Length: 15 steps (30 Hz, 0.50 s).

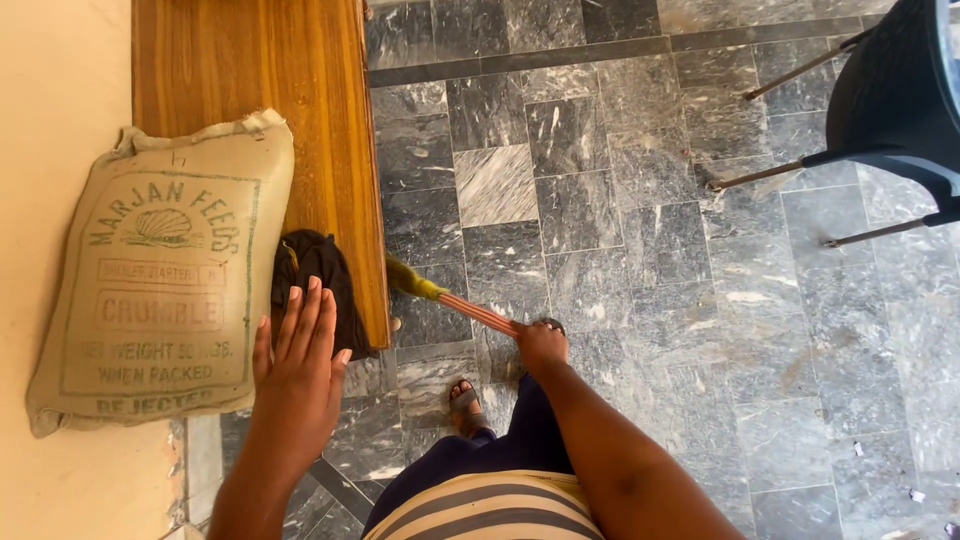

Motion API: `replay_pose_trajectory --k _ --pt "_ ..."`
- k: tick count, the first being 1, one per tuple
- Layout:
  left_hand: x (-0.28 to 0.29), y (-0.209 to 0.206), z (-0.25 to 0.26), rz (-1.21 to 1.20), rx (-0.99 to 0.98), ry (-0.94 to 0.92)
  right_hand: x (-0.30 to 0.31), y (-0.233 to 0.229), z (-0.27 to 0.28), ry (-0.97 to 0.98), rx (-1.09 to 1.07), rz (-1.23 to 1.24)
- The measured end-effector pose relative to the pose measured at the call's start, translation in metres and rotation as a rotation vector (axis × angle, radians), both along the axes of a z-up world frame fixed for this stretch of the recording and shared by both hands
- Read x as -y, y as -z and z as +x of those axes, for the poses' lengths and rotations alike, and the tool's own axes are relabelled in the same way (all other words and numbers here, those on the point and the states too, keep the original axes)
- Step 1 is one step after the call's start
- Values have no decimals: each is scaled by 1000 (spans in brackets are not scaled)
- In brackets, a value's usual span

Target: Sweep paper debris and dust from a tiled floor into a pile using a handheld broom.

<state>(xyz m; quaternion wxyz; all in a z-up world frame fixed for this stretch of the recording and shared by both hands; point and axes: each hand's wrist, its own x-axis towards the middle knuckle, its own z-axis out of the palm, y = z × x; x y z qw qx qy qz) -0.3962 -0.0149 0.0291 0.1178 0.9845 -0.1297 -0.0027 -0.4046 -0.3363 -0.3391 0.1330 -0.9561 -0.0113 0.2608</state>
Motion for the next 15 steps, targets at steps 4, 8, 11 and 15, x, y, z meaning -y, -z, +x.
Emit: replay_pose_trajectory --k 4,8,11,15 --pt "-5 1 -3 -6 -1 -12 41 -17 2 220 -123 -110" --pt "-7 1 0 -47 30 0 93 -28 25 669 -165 -198" --pt "-9 3 -1 -57 51 7 128 -35 40 801 -55 -199" --pt "-14 3 -2 -91 56 29 166 -54 46 896 148 -178"
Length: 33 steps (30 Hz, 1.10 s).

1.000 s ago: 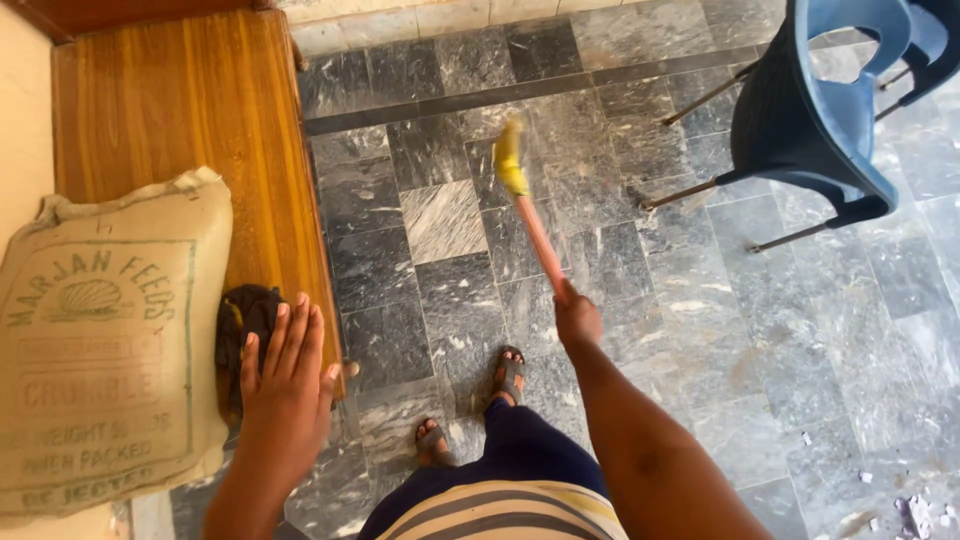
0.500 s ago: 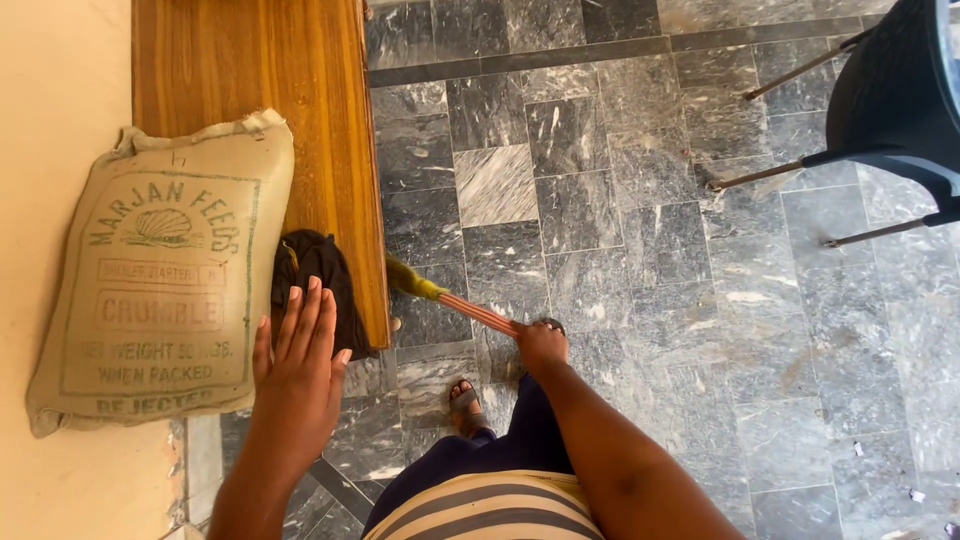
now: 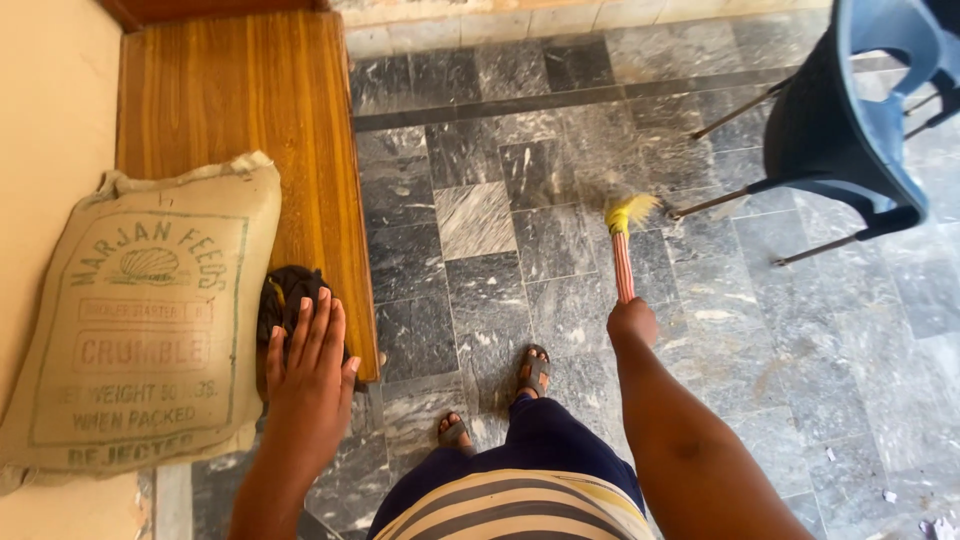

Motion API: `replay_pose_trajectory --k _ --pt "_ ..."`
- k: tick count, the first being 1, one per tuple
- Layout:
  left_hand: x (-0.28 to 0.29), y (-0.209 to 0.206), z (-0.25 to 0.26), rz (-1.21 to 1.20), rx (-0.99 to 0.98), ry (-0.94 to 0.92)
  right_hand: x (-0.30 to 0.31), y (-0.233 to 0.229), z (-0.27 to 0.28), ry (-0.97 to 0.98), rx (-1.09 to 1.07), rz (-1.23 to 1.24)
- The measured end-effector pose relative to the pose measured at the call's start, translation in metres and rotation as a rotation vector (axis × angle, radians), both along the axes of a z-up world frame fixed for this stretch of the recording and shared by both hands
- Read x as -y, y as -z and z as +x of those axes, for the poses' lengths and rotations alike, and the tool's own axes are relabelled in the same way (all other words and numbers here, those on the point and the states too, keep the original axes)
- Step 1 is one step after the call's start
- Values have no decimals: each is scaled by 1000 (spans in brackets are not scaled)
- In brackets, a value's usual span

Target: Sweep paper debris and dust from a tiled floor into a pile using a handheld broom.

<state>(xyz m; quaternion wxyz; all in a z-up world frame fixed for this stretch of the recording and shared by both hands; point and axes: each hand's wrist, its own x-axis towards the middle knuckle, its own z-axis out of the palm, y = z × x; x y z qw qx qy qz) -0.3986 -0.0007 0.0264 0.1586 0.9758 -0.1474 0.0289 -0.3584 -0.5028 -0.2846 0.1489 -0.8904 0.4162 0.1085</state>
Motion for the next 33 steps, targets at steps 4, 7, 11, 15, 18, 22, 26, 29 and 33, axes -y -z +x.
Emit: replay_pose_trajectory --k 4,7,11,15,18,22,26,29,33 --pt "-5 -1 -8 -39 0 42 4 -1 -26 197 150 208" --pt "-10 1 -15 -90 2 73 -17 -6 -62 367 341 704" --pt "-20 2 -32 -111 -27 103 -84 -24 -109 211 311 965" --pt "-37 17 -50 -55 -41 99 -123 28 -138 -308 263 647" --pt "-42 20 -65 -72 -50 104 -155 34 -155 -600 222 521" --pt "-44 25 -79 -66 -87 76 -207 -15 -170 -697 -6 478" --pt "-48 31 -91 -58 -109 73 -199 -41 -181 -831 -290 241" --pt "-45 40 -96 -18 -152 71 -150 -27 -189 -754 -429 93" --pt "-32 41 -102 7 -207 71 -72 -23 -192 -251 -513 46"
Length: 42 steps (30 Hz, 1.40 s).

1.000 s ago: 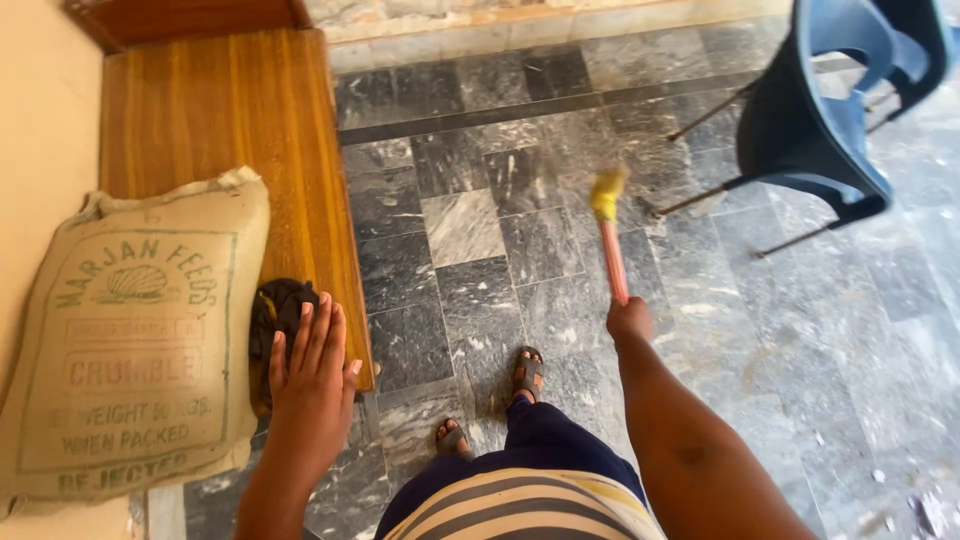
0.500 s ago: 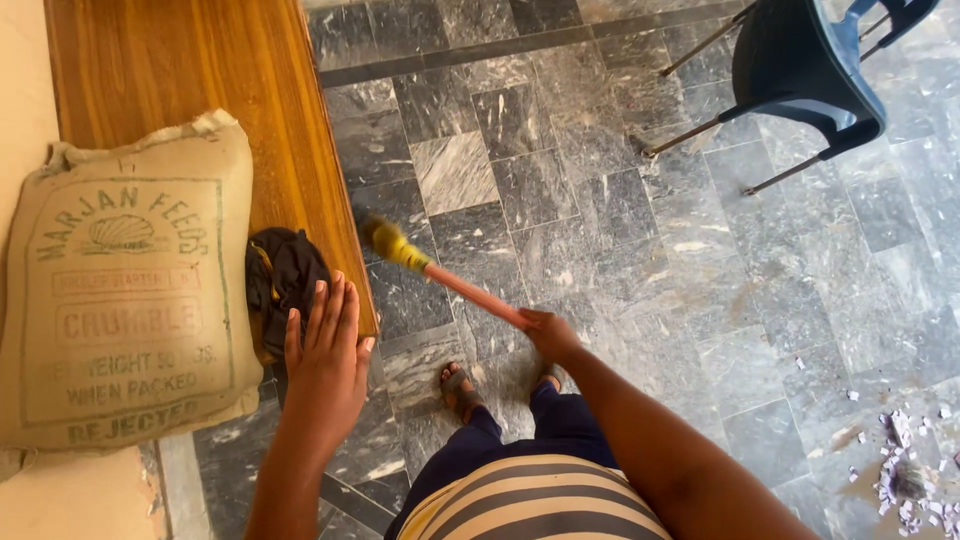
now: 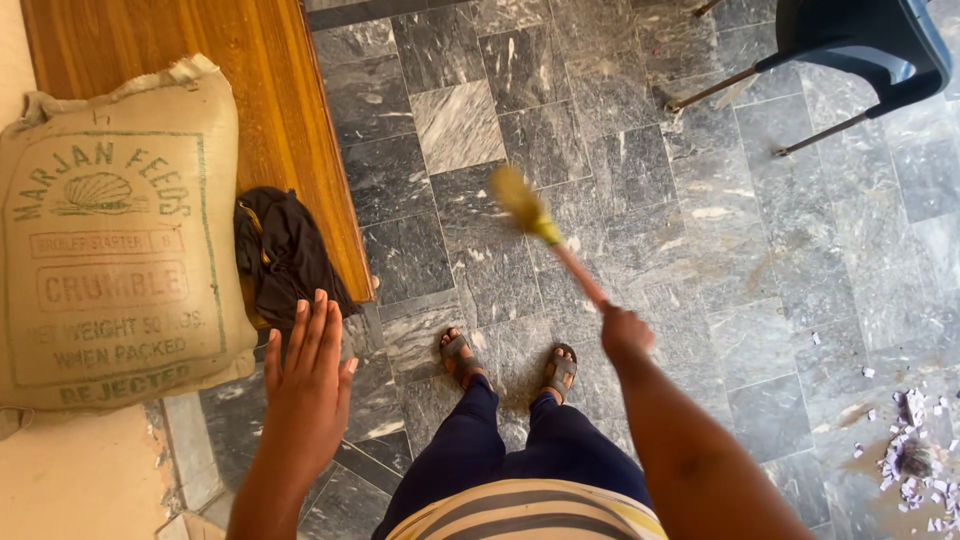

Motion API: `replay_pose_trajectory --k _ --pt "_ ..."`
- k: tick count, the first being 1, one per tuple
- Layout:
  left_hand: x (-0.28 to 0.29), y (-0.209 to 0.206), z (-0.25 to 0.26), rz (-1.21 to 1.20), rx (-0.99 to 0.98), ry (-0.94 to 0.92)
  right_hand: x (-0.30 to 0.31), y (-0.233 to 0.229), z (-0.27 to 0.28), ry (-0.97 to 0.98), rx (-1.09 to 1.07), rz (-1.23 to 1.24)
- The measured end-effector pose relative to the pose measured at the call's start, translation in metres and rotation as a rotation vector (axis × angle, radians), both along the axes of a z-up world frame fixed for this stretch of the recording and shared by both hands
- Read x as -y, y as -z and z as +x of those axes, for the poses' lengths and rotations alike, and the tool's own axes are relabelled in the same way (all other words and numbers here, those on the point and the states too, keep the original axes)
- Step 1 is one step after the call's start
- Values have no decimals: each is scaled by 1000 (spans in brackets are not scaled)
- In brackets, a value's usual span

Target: Sweep paper debris and dust from a tiled floor into a pile using a handheld broom.

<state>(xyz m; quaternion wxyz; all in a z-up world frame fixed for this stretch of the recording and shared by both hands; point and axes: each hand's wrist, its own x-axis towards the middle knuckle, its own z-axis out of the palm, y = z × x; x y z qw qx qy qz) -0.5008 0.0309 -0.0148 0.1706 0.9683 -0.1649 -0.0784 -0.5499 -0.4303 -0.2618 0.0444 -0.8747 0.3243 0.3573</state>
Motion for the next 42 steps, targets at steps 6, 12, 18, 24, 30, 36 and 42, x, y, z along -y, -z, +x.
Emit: replay_pose_trajectory --k 6,12,18,24,30,36,42 --pt "33 -4 -12 19 7 5 125 45 3 221 257 -130" --pt "83 -11 -23 -1 95 13 139 51 -14 294 602 -26" --pt "151 -40 -49 -47 142 14 71 46 -35 435 498 406" --pt "179 -48 -97 -15 154 -35 47 78 -68 29 413 579" --pt "186 -38 -147 54 99 -119 11 34 -75 -371 172 575" --pt "195 -36 -161 96 66 -105 53 77 -114 -497 35 314" --pt "215 -36 -146 29 135 -68 185 18 -142 125 -5 123"
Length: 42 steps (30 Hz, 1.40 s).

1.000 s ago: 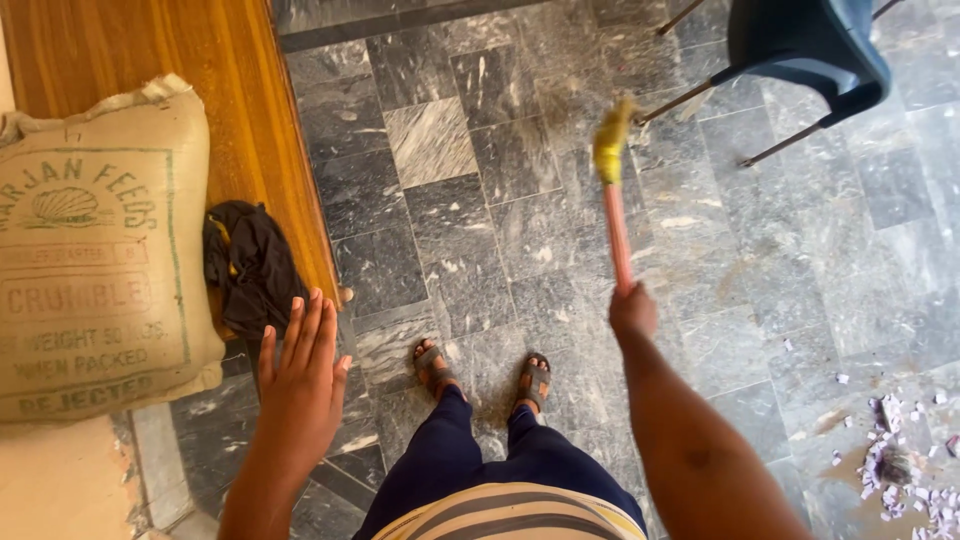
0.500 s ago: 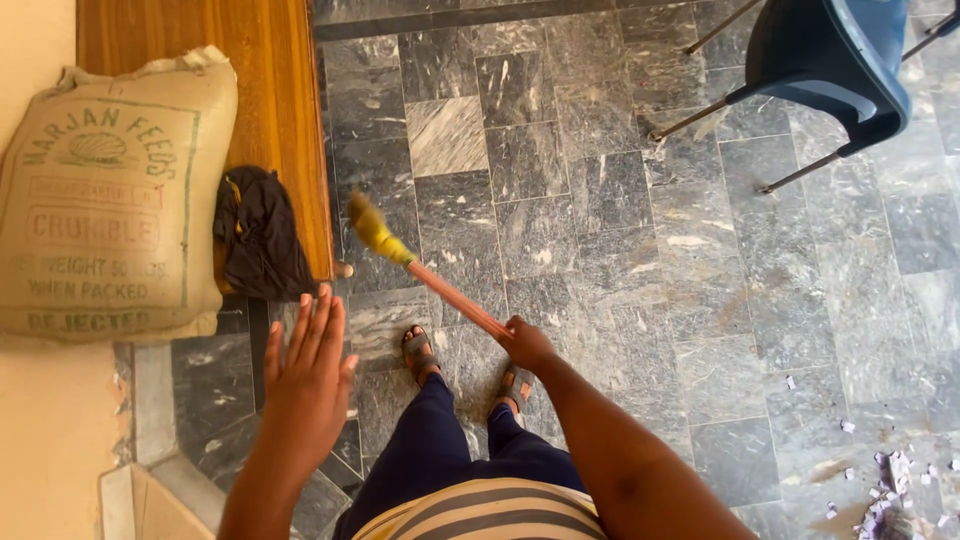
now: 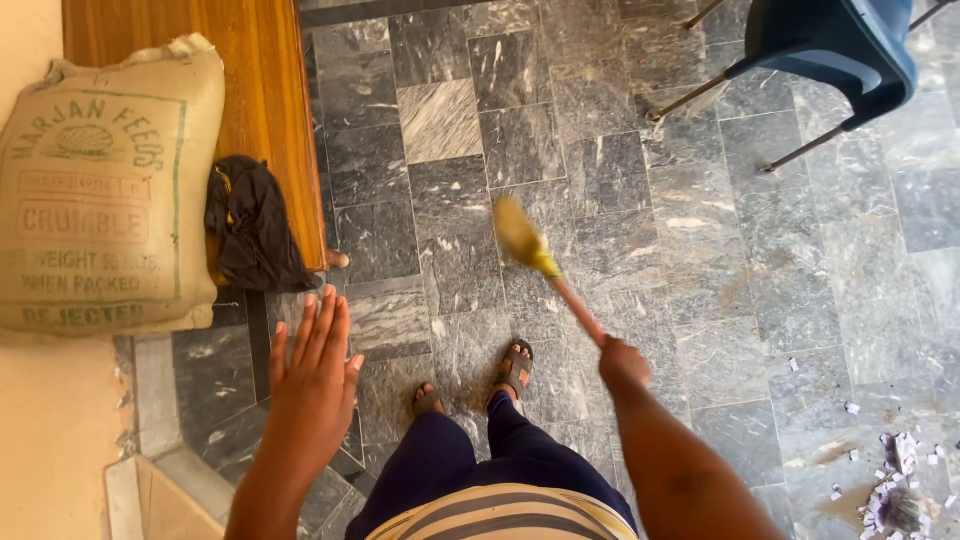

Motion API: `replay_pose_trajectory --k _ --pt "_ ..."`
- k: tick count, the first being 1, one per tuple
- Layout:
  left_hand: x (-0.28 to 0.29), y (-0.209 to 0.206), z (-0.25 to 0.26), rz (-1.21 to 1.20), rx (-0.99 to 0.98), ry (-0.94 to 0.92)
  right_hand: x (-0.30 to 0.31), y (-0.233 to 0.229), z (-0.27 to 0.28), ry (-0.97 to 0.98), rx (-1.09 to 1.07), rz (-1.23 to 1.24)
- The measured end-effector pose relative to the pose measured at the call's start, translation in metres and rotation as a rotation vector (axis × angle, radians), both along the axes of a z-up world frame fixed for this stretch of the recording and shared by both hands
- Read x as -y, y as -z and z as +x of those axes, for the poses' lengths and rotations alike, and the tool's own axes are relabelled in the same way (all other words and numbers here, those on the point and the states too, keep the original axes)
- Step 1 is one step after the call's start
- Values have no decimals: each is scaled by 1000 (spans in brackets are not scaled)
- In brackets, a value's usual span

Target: Sweep paper debris and dust from a tiled floor into a pile using a handheld broom.

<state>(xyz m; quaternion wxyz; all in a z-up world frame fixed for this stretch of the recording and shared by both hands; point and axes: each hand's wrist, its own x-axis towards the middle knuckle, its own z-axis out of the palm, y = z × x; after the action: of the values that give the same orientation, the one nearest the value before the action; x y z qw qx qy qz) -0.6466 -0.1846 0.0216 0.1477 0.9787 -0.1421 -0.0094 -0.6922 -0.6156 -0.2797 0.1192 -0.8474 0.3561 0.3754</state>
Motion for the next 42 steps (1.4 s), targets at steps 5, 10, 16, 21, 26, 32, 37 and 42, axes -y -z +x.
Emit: replay_pose_trajectory --k 5,10,16,21,26,32,37,42 --pt "4 -3 8 -18 20 56 54 28 3 191 145 -96" --pt "-17 -7 7 -63 38 95 18 -2 9 253 366 -82" --pt "-68 -6 -3 -13 11 97 -96 -15 -6 94 407 59" --pt "-109 -11 -19 -4 32 86 -200 -14 -24 -337 348 226" --pt "-137 -8 -38 4 -18 74 -268 14 -43 -647 241 282" --pt "-159 2 -50 9 -52 104 -252 39 -65 -595 142 133" --pt "-168 -4 -44 -15 -1 99 -161 23 -71 -169 87 16" --pt "-173 -13 -39 -38 7 109 -94 21 -56 145 179 -154"
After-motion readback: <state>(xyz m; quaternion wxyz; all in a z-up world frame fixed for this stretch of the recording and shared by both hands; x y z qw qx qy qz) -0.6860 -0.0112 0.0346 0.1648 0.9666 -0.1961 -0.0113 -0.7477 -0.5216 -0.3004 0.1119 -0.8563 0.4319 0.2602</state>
